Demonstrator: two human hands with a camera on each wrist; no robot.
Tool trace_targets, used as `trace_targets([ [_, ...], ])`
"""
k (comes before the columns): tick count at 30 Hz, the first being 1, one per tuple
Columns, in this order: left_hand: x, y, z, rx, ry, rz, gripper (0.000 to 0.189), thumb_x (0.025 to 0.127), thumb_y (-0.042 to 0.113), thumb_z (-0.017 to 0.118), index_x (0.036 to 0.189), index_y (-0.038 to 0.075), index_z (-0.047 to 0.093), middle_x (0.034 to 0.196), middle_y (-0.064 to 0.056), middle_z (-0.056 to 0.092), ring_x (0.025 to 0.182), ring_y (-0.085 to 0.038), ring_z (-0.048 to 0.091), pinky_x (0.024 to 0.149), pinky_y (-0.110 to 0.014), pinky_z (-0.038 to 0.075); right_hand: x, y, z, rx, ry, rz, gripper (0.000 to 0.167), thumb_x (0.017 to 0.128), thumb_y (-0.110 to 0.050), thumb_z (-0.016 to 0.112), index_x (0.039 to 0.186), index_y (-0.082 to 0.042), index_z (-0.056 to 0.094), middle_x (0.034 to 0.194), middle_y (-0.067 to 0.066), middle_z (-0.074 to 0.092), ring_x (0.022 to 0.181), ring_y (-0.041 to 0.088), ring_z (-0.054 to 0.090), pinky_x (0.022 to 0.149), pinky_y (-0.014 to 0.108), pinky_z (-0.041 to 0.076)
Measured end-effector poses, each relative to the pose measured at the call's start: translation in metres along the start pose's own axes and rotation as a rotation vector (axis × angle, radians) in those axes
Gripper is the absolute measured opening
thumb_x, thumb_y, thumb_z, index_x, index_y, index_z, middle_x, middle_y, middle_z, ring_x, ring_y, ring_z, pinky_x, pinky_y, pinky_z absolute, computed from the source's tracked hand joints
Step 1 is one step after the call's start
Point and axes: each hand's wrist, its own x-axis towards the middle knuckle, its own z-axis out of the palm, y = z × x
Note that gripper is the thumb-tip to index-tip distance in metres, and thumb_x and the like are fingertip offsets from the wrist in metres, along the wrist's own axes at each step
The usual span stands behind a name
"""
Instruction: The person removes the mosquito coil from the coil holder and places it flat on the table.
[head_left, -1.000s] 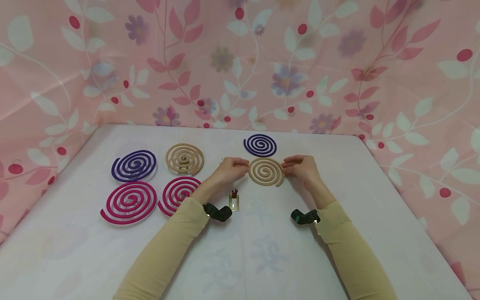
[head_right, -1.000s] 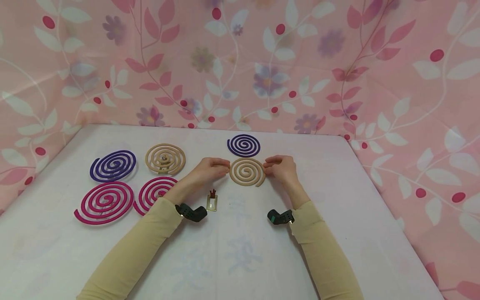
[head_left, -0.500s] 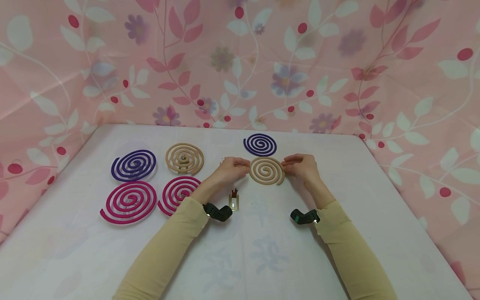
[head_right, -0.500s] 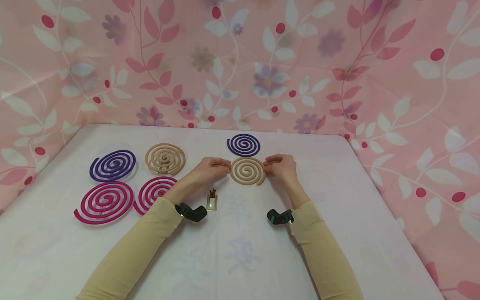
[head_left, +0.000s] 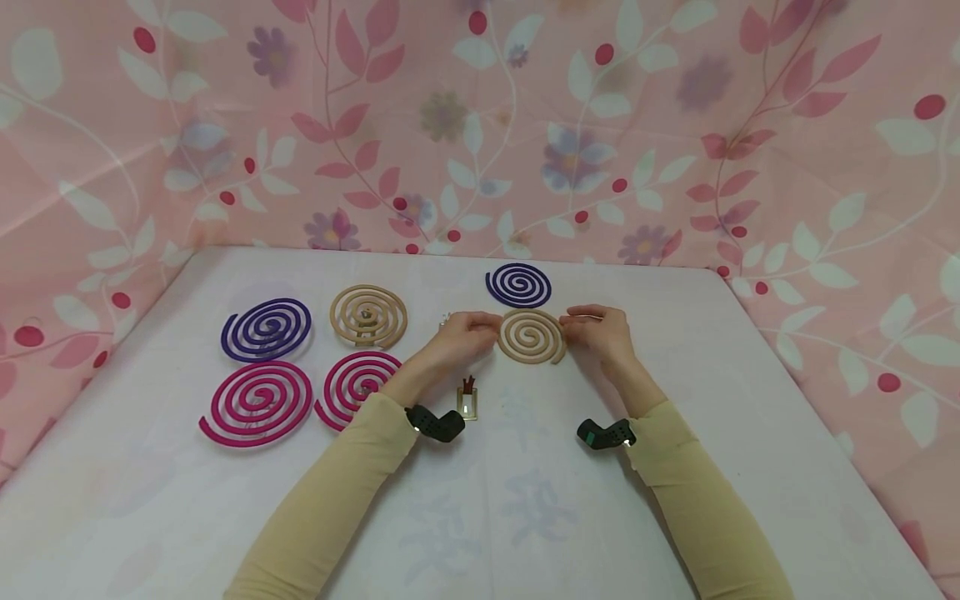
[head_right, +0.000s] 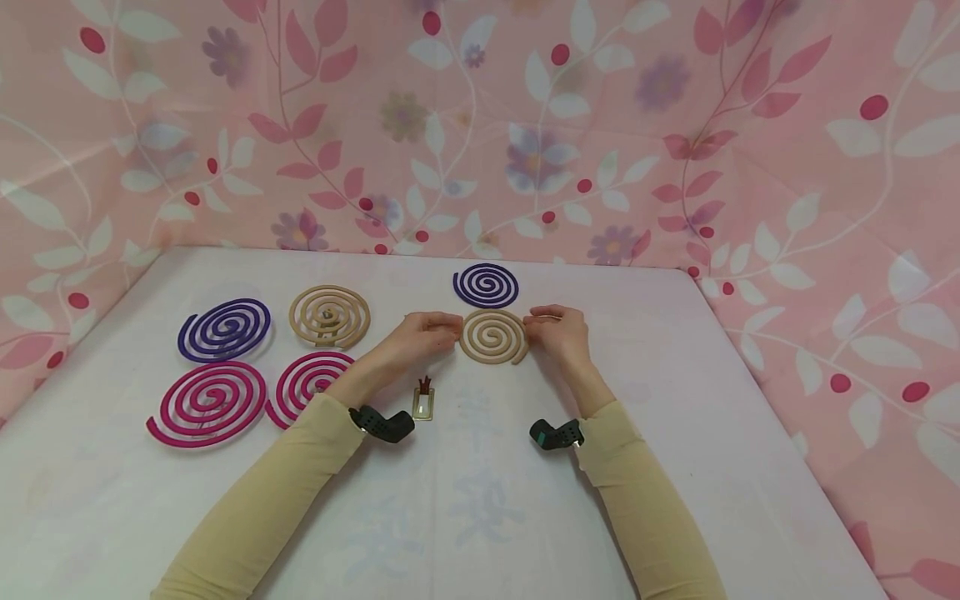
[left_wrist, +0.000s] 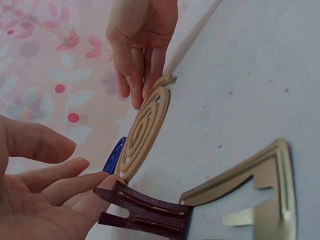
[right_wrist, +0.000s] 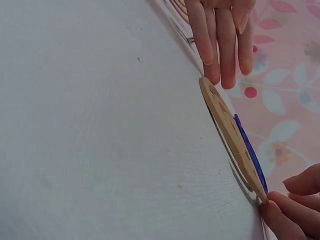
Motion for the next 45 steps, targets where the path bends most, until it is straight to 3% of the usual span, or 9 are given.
trace_targets([
  [10, 0.0043, -0.0051, -0.0017, -0.089, -0.016, 0.035, 0.046, 0.099, 0.004, 0.047, 0.144, -0.005, 0.046, 0.14, -0.023, 0.056, 0.134, -0.03, 0.05, 0.116, -0.042, 0.038, -0.0022, -0.001, 0.0045, 0.05, -0.014, 0.008, 0.041, 0.09, 0.002, 0.064, 0.13, 0.008, 0.059, 0.128, 0.027, 0.063, 0.102, 0.015, 0.07, 0.081, 0.017, 0.056],
  [15, 0.0059, -0.0068, -0.0027, -0.105, -0.017, 0.042, 0.047, 0.099, 0.002, 0.044, 0.146, -0.005, 0.044, 0.144, -0.022, 0.053, 0.137, -0.03, 0.047, 0.117, -0.042, 0.036, -0.0014, -0.0005, 0.0061, 0.081, -0.029, 0.004, 0.042, 0.091, 0.003, 0.064, 0.132, 0.008, 0.057, 0.129, 0.027, 0.062, 0.106, 0.016, 0.07, 0.085, 0.02, 0.056],
  [25, 0.0069, -0.0074, -0.0022, -0.126, -0.012, 0.038, 0.046, 0.101, 0.003, 0.044, 0.147, -0.005, 0.042, 0.148, -0.022, 0.049, 0.141, -0.029, 0.044, 0.118, -0.042, 0.035, 0.0008, 0.0012, 0.0082, 0.101, -0.041, 0.001, 0.044, 0.091, 0.004, 0.065, 0.134, 0.008, 0.056, 0.132, 0.025, 0.062, 0.124, 0.03, 0.061, 0.087, 0.019, 0.056],
  [37, 0.0078, -0.0097, -0.001, -0.158, 0.023, 0.067, 0.045, 0.101, 0.0, 0.046, 0.145, -0.009, 0.041, 0.144, -0.027, 0.051, 0.138, -0.033, 0.047, 0.117, -0.042, 0.037, 0.0009, 0.0034, 0.0094, 0.101, -0.028, -0.011, 0.045, 0.086, 0.013, 0.062, 0.131, 0.007, 0.059, 0.133, 0.027, 0.061, 0.117, 0.026, 0.064, 0.088, 0.02, 0.055],
  [45, 0.0079, -0.0089, -0.0003, -0.147, 0.062, 0.027, 0.045, 0.101, 0.002, 0.049, 0.145, -0.008, 0.042, 0.142, -0.026, 0.054, 0.135, -0.031, 0.051, 0.115, -0.041, 0.039, 0.0006, 0.0032, 0.0102, 0.105, -0.041, 0.005, 0.046, 0.088, 0.011, 0.061, 0.133, 0.006, 0.057, 0.135, 0.027, 0.059, 0.118, 0.024, 0.062, 0.09, 0.019, 0.053],
])
